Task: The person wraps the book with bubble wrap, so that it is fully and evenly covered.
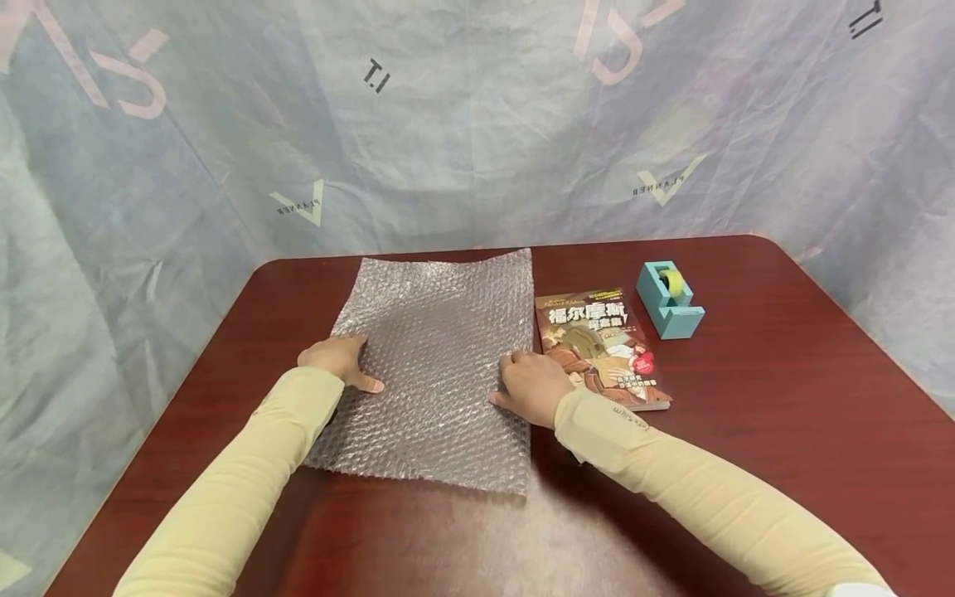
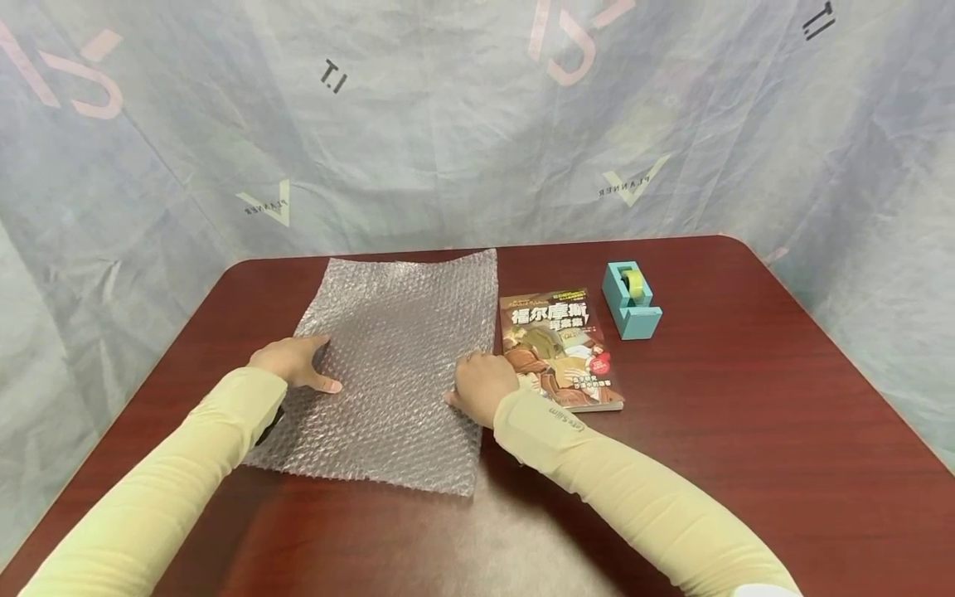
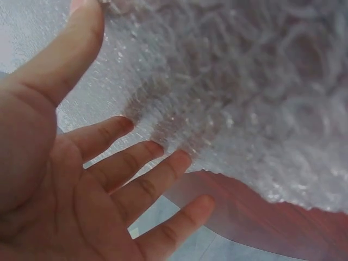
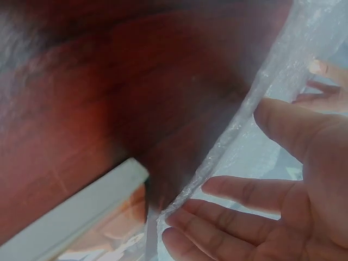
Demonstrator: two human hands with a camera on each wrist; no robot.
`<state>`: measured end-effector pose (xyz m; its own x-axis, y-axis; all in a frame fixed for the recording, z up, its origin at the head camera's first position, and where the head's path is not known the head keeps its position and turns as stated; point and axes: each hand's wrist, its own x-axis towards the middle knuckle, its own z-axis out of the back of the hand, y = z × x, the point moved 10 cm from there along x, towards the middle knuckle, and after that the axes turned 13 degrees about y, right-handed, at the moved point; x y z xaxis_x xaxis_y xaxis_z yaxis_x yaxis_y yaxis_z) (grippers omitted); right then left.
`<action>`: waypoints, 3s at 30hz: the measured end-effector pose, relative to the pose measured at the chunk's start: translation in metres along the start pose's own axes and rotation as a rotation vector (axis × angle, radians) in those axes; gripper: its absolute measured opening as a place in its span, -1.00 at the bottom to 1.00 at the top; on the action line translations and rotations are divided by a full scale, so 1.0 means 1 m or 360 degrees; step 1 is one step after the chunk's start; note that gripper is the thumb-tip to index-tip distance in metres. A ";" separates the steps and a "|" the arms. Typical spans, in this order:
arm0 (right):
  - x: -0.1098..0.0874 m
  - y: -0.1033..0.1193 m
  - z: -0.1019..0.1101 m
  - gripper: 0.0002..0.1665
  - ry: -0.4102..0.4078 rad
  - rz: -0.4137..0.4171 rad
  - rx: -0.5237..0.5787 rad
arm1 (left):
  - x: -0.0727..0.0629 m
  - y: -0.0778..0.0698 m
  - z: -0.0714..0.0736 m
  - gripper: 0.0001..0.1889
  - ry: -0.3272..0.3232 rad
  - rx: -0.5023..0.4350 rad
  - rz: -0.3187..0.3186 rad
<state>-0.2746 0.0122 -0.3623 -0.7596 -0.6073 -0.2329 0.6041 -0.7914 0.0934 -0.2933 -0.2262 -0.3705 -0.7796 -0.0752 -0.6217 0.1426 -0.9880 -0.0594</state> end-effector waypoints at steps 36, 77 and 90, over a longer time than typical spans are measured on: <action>0.008 0.007 0.009 -0.57 -0.0110 0.0008 -0.0001 | -0.010 -0.003 0.001 -0.08 -0.0001 -0.0032 -0.0018; 0.002 0.005 0.002 -0.39 -0.0134 -0.0121 0.0028 | -0.002 -0.004 -0.002 -0.13 0.0079 -0.0102 0.0008; -0.002 0.010 0.005 -0.38 -0.0168 -0.0117 0.0004 | -0.009 -0.002 0.004 -0.14 0.0042 -0.0083 0.0032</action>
<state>-0.2687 0.0052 -0.3559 -0.8231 -0.5513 -0.1361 0.5452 -0.8343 0.0820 -0.2892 -0.2235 -0.3622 -0.7600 -0.0909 -0.6435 0.1903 -0.9779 -0.0867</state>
